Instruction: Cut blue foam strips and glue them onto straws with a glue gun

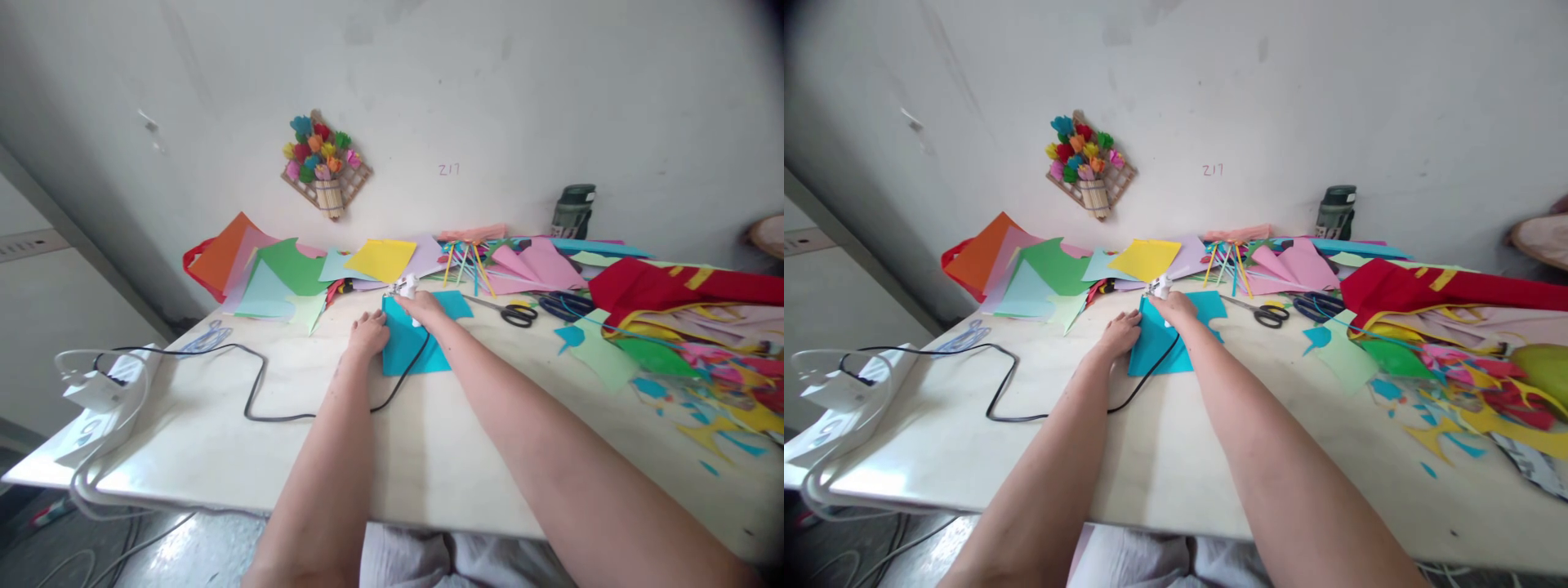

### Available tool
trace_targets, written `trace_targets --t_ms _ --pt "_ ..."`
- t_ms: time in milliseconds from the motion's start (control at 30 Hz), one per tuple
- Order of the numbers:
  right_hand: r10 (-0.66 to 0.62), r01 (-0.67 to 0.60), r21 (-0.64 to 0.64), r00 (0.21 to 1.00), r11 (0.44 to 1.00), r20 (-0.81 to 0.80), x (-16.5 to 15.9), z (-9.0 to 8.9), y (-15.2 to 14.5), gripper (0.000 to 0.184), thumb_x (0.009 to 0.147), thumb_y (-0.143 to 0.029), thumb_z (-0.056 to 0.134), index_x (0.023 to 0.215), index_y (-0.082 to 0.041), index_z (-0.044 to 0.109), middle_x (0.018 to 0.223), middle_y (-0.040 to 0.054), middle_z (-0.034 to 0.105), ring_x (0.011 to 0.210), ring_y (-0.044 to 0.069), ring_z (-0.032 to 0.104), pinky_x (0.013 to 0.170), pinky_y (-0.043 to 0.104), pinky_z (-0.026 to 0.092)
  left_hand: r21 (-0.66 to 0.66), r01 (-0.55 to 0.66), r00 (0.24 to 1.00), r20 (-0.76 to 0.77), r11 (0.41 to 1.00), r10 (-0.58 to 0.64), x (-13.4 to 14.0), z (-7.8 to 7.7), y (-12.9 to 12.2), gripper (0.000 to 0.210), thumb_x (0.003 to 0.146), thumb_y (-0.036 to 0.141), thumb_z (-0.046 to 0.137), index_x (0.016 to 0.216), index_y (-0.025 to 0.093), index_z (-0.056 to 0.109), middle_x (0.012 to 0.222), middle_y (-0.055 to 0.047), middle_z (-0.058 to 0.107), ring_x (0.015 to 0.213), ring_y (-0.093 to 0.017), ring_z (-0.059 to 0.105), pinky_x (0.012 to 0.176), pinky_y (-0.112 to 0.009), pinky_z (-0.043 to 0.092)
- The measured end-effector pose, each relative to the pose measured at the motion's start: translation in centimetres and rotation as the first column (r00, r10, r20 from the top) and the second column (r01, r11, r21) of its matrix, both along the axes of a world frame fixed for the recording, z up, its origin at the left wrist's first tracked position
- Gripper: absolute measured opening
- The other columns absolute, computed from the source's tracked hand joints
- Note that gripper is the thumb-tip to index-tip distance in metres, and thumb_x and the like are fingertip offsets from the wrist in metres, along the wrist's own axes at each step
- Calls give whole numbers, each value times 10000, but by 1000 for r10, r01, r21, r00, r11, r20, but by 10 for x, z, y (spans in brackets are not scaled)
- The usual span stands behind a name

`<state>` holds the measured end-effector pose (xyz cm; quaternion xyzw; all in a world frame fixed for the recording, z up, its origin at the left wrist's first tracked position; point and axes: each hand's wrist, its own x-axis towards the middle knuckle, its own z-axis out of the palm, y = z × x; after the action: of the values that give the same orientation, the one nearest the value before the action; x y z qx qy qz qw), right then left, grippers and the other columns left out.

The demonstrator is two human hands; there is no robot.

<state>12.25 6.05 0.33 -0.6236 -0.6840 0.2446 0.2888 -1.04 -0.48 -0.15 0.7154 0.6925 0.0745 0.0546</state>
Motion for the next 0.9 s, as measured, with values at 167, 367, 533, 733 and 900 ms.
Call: trace_targets --t_ms 167,367,533,733,900 --pt "9 -9 -7 999 1000 37 -1 1 0 517 691 -590 422 873 -155 633 852 107 654 838 231 590 663 271 418 25 8 1000 -17 1000 -7 -1 -3 2 473 783 217 275 1244 243 376 1376 34 274 1248 -234 218 1001 -429 173" --pt "10 -8 -25 998 1000 68 -3 2 0 520 693 -592 428 878 -150 630 870 120 649 875 244 581 680 280 422 34 15 1000 -23 999 -14 -1 -1 2 466 769 189 294 1218 254 402 1361 30 305 1243 -213 235 998 -387 184" --pt "13 -12 -22 998 1000 66 -3 2 -1 509 693 -585 441 874 -150 635 876 126 649 875 249 583 677 282 425 70 -48 997 57 996 44 1 3 1 436 726 165 362 1152 198 451 1269 -58 433 1183 -193 346 947 -318 265" --pt "-3 5 -21 996 1000 89 -3 2 -1 550 689 -603 437 915 -139 626 939 140 636 912 251 572 690 273 424 94 -215 972 118 972 204 2 8 -4 282 715 208 417 975 142 504 1067 -120 558 1079 -210 450 850 -289 349" --pt "0 2 -20 995 1000 99 -4 2 -1 546 693 -595 436 915 -135 630 944 149 633 917 263 571 697 287 426 115 -179 983 72 977 172 1 8 -6 271 717 222 421 932 134 559 1102 -128 535 1088 -220 435 880 -295 322"
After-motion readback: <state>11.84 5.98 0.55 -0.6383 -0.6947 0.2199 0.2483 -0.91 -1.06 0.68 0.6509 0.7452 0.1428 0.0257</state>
